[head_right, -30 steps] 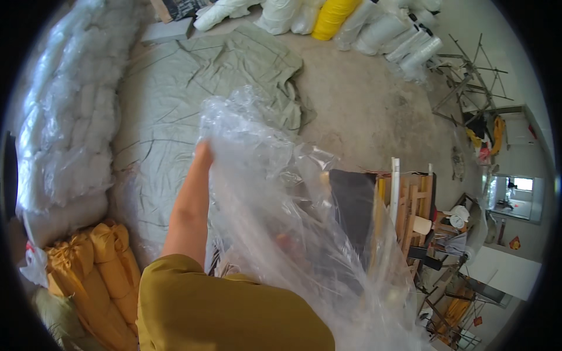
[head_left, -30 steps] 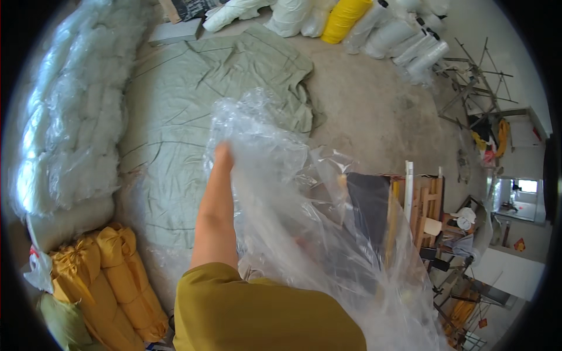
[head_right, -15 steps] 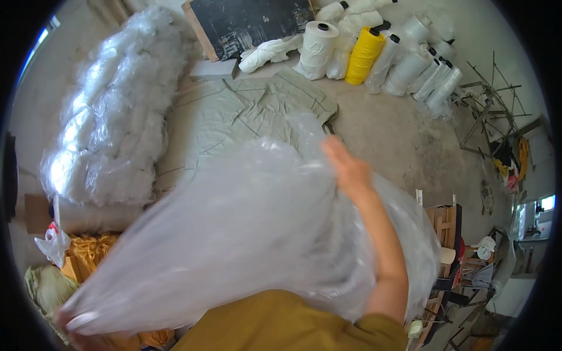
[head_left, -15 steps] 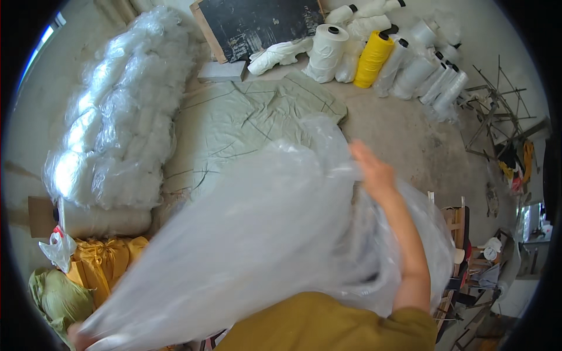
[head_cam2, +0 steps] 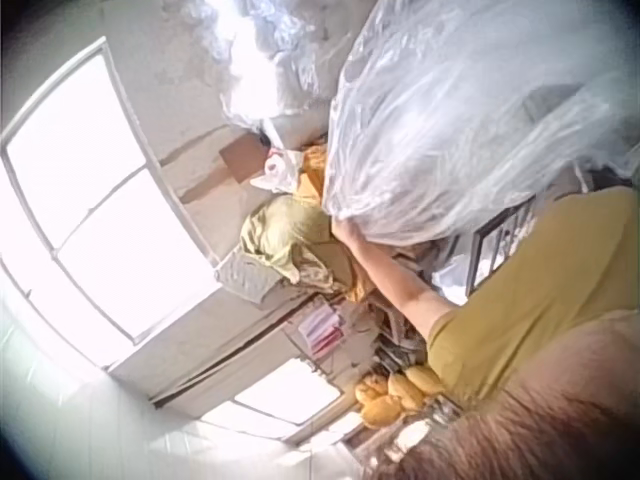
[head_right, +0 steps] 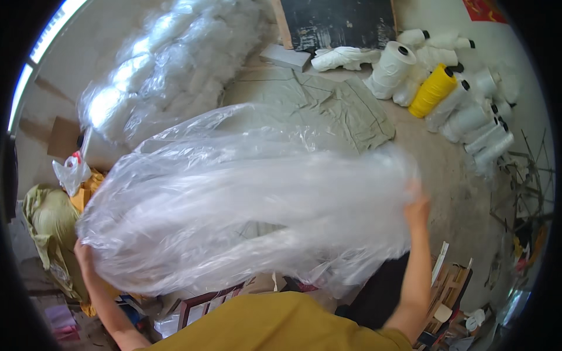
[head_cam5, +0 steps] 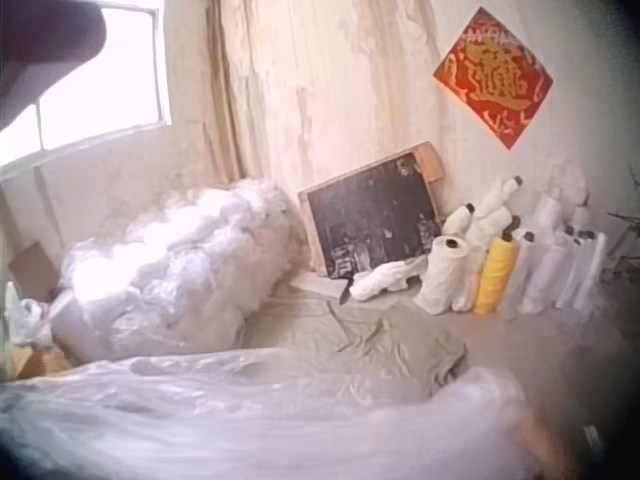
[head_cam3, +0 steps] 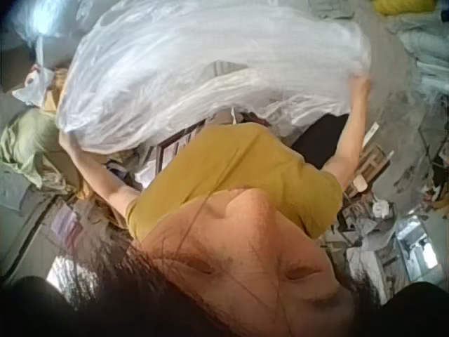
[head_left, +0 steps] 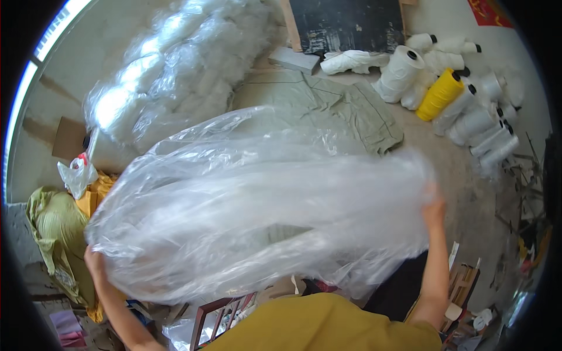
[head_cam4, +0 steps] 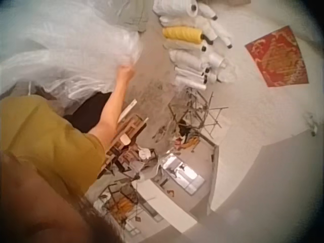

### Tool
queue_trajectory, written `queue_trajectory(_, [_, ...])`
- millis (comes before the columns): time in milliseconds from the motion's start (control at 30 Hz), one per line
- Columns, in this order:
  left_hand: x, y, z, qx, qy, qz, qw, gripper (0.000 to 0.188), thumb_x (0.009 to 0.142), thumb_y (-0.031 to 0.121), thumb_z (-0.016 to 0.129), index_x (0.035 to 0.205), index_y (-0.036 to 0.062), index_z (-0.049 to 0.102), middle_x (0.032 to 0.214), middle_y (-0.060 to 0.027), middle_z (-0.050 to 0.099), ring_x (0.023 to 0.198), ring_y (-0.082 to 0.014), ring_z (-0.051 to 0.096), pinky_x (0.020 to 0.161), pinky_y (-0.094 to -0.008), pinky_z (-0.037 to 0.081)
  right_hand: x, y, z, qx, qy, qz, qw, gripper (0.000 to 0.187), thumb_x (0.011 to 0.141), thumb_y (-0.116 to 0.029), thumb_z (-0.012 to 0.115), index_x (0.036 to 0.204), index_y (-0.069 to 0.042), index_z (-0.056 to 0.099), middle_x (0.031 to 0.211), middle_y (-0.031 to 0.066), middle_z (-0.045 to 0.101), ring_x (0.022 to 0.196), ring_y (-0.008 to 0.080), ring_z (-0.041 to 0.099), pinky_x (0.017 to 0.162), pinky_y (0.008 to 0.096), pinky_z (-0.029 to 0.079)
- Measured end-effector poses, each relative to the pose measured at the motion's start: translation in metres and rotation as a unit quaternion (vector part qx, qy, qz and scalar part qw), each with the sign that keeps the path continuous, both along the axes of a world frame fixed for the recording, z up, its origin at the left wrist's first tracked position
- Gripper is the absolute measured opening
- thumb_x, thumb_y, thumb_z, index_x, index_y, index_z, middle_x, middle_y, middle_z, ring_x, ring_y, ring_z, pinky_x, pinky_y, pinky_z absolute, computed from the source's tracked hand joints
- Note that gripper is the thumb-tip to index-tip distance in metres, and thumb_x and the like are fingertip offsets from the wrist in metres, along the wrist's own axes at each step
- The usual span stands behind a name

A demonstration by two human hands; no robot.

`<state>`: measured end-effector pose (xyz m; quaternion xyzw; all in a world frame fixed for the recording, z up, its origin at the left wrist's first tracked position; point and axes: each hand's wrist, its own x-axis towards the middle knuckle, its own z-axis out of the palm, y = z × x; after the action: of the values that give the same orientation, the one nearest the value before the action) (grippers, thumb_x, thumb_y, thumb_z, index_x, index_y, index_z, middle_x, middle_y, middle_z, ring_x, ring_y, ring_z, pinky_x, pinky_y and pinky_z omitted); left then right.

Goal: The person wraps a large roll of black fabric with clear plastic sheeting. They pull the plastic over the roll, smooth it down, and fold the edges to secure the covering. The person works by hand to ensure the plastic adheres to the fabric roll.

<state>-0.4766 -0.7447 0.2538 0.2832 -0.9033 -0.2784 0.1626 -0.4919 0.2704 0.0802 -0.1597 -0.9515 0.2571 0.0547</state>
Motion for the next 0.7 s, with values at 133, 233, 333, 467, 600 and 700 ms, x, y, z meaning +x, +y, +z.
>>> queue_trajectory(133, [-0.045, 0.172, 0.007, 0.215, 0.167, -0.114, 0.955, 0.025, 0.082, 0.013, 0.054, 0.102, 0.0029, 0.063, 0.097, -0.0052, 0.062, 0.079, -0.0103, 0.055, 0.07, -0.0223, 0.042, 0.204, 0.013, -0.103, 0.129, -0.722, 0.111, 0.67, 0.046, 0.084, -0.014, 0.047, 0.129, -0.003, 0.045, 0.131, 0.0202, 0.047, 0.123, 0.0311, 0.043, 0.101, 0.0383, 0.036])
queue_trajectory(233, [-0.006, 0.202, 0.068, 0.114, 0.275, -0.129, 0.946, 0.021, 0.087, 0.016, 0.048, 0.097, 0.0045, 0.063, 0.099, -0.0063, 0.063, 0.077, -0.0131, 0.056, 0.067, -0.0238, 0.042, 0.151, -0.054, -0.072, 0.14, -0.558, 0.08, 0.814, 0.039, 0.082, -0.016, 0.05, 0.119, -0.005, 0.055, 0.11, 0.0189, 0.061, 0.104, 0.0351, 0.057, 0.089, 0.041, 0.045])
queue_trajectory(333, [0.016, 0.178, 0.127, -0.01, 0.279, -0.101, 0.955, 0.02, 0.088, 0.016, 0.045, 0.094, 0.0046, 0.06, 0.094, -0.0067, 0.062, 0.075, -0.0164, 0.056, 0.066, -0.0273, 0.042, 0.027, -0.171, -0.049, -0.083, -0.082, 0.071, 0.991, 0.067, 0.069, -0.004, 0.055, 0.133, -0.023, 0.043, 0.077, 0.0233, 0.061, 0.072, 0.0368, 0.061, 0.065, 0.0423, 0.047])
queue_trajectory(467, [0.059, 0.1, 0.127, -0.082, 0.255, -0.034, 0.963, 0.019, 0.089, 0.016, 0.042, 0.09, 0.0047, 0.057, 0.088, -0.0072, 0.061, 0.074, -0.0208, 0.057, 0.065, -0.0318, 0.043, -0.153, -0.304, 0.018, -0.215, 0.062, 0.045, 0.974, 0.089, 0.072, -0.011, 0.057, 0.145, -0.021, 0.006, 0.108, 0.0176, 0.062, 0.087, 0.0379, 0.06, 0.073, 0.0412, 0.047])
queue_trajectory(600, [0.073, 0.048, 0.119, -0.129, 0.203, -0.02, 0.97, 0.019, 0.09, 0.015, 0.039, 0.086, 0.0049, 0.054, 0.082, -0.0078, 0.06, 0.072, -0.0252, 0.057, 0.063, -0.0364, 0.043, -0.294, -0.326, -0.014, -0.031, 0.033, 0.123, 0.991, 0.047, 0.07, -0.008, 0.058, 0.116, -0.014, 0.056, 0.088, 0.0147, 0.066, 0.083, 0.0356, 0.062, 0.073, 0.0423, 0.048])
queue_trajectory(700, [0.156, 0.02, 0.093, -0.149, 0.124, 0.001, 0.981, 0.02, 0.09, 0.015, 0.036, 0.083, 0.005, 0.051, 0.077, -0.0082, 0.059, 0.071, -0.0284, 0.057, 0.062, -0.0399, 0.043, -0.25, -0.314, 0.004, -0.092, 0.372, 0.195, 0.903, 0.029, 0.07, -0.007, 0.063, 0.099, -0.006, 0.063, 0.091, 0.0144, 0.065, 0.083, 0.036, 0.062, 0.074, 0.0414, 0.05])
